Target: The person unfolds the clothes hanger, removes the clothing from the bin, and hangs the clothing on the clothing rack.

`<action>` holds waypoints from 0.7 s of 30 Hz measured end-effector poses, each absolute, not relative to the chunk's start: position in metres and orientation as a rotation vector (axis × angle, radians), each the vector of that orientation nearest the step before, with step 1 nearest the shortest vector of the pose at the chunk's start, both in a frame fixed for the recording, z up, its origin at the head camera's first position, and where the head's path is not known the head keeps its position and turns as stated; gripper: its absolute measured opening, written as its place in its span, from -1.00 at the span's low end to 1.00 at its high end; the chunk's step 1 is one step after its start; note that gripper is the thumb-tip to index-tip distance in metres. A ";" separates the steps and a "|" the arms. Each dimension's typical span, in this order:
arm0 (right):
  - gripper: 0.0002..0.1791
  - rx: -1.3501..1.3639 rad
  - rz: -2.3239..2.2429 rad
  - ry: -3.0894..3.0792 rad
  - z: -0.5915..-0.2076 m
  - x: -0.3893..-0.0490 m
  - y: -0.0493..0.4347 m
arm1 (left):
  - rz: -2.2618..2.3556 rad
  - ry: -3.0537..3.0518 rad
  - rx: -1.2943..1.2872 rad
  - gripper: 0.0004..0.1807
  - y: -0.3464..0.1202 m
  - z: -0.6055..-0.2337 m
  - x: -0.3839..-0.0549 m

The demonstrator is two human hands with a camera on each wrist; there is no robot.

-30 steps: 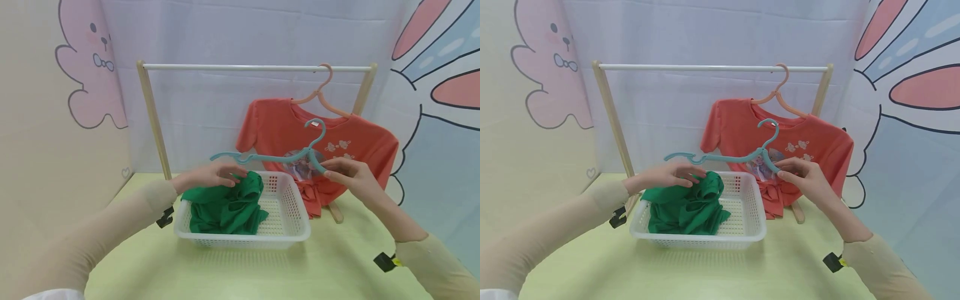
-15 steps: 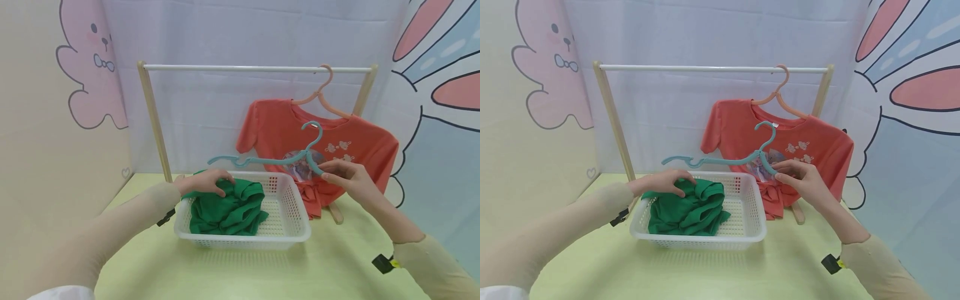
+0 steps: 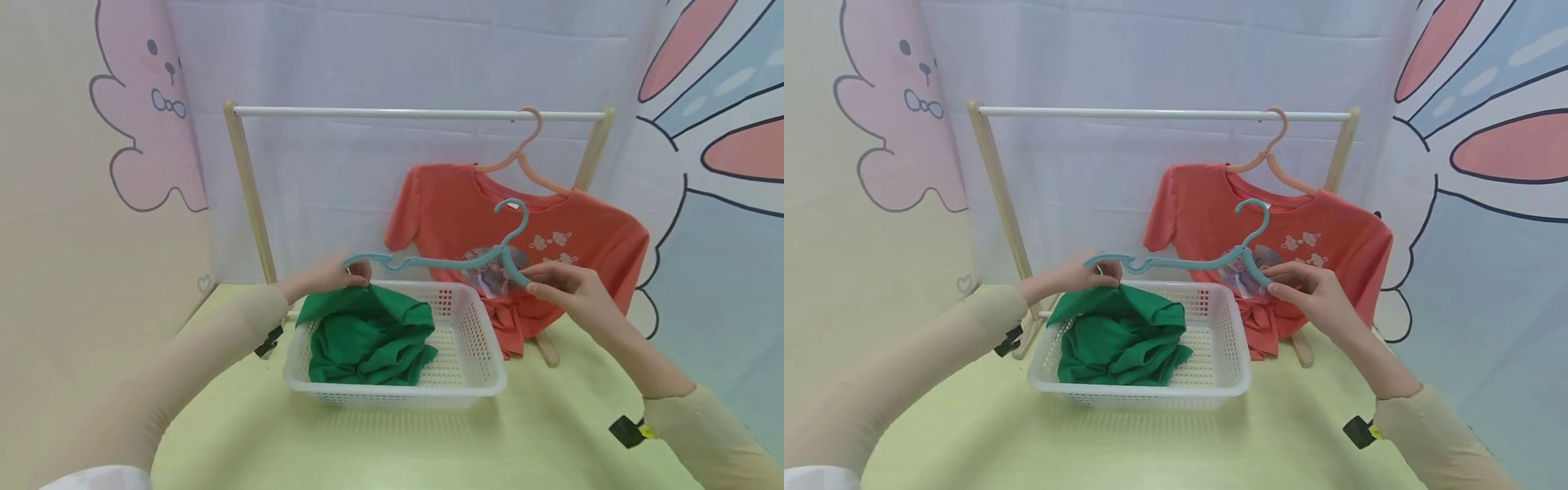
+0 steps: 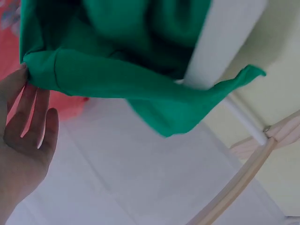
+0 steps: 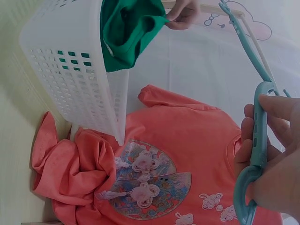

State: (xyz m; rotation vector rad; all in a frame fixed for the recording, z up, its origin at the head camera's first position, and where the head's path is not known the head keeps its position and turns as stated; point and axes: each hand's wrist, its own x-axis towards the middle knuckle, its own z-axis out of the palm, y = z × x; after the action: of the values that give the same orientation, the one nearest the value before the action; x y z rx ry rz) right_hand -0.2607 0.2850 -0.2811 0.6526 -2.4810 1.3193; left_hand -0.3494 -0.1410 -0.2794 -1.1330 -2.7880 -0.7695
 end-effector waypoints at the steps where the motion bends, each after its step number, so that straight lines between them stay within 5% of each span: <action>1: -0.68 0.649 1.317 -2.480 -0.281 -0.261 0.285 | -0.825 -2.763 -1.134 -0.93 -0.143 -0.273 -0.351; 11: -0.65 0.585 1.312 -2.488 -0.279 -0.259 0.285 | -0.975 -2.676 -0.903 -0.89 -0.186 -0.219 -0.350; 21: -0.67 0.651 1.319 -2.485 -0.282 -0.260 0.286 | -0.654 -2.926 -0.709 -0.92 -0.242 -0.273 -0.348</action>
State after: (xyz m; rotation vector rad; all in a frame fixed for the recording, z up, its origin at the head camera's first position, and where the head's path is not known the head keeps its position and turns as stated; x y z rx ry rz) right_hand -0.2596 0.2859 -0.2821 0.6505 -2.4855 1.3192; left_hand -0.3483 -0.2417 -0.2726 -0.7086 -2.9263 -0.6537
